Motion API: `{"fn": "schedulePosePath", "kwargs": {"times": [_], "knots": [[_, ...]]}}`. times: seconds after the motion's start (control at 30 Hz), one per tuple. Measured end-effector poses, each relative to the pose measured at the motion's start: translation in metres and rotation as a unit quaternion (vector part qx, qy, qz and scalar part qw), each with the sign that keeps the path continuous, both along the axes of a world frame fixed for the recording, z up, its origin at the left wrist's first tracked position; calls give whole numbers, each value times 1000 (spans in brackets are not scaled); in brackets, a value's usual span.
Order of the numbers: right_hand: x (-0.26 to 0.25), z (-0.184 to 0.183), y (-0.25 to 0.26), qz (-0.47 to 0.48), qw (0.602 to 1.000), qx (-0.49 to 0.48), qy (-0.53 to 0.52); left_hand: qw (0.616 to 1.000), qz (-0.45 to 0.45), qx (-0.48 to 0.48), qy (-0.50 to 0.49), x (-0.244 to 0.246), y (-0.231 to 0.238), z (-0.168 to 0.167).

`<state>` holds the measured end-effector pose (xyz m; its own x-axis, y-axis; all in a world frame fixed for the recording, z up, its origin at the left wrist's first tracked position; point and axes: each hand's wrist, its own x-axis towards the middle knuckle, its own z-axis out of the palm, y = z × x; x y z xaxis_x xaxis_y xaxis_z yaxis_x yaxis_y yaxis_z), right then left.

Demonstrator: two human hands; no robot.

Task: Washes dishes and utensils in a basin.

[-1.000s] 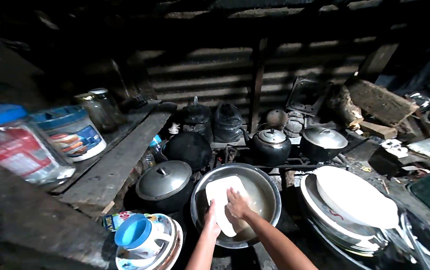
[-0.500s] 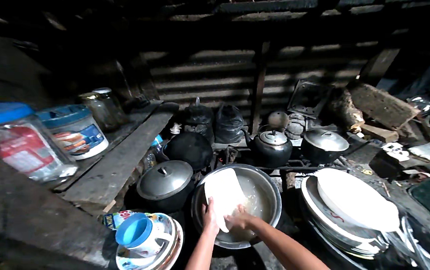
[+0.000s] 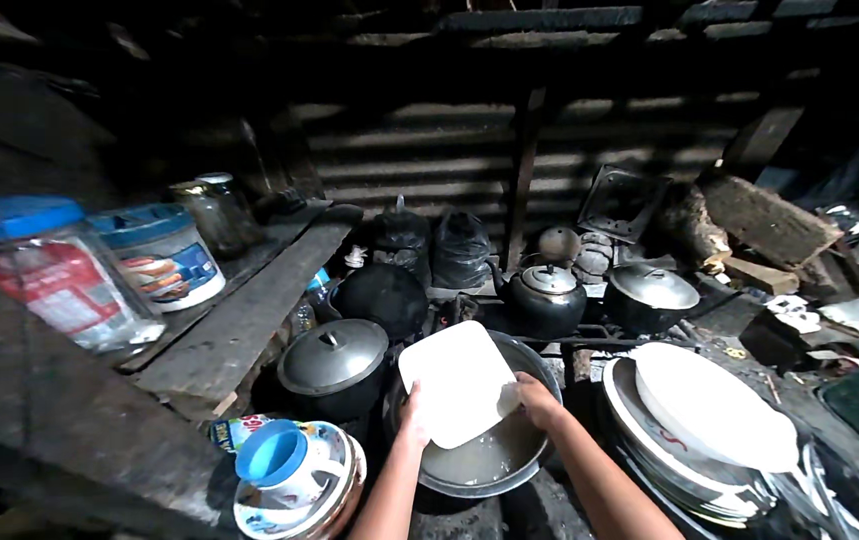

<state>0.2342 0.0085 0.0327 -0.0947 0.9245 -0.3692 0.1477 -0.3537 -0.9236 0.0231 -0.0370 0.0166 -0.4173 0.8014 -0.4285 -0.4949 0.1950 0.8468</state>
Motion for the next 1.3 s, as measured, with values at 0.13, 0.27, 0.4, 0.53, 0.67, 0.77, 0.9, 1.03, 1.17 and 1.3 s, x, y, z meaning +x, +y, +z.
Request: {"fn": "schedulePosePath", "kwargs": {"times": [0.13,0.27,0.4,0.53,0.67,0.77,0.9,1.03,1.17,1.3], "knots": [[4,7,-3,-28,999,31,29,988,-65,-35,134,-1,12,-25],[9,26,-1,14,975,122,-188,870,-223,-132,419,12,9,-25],[4,41,-10,24,947,127,-294,762,-355,-85,534,53,-11,-12],[3,40,-12,8,947,102,-305,674,-529,-55,512,64,-23,-10],[6,44,-15,-4,941,99,-322,620,-582,-155,503,47,-24,-15],[4,45,-16,-10,938,99,-331,613,-606,-108,495,64,-38,6],[3,50,-22,-6,930,110,-350,605,-632,-106,472,62,-35,5],[4,65,-37,20,900,191,-391,540,-644,-177,512,49,-28,11],[16,61,-49,15,858,365,-362,648,-523,-176,525,56,-32,22],[16,58,-53,-45,870,392,-297,759,-404,-2,510,67,-38,14]]}}
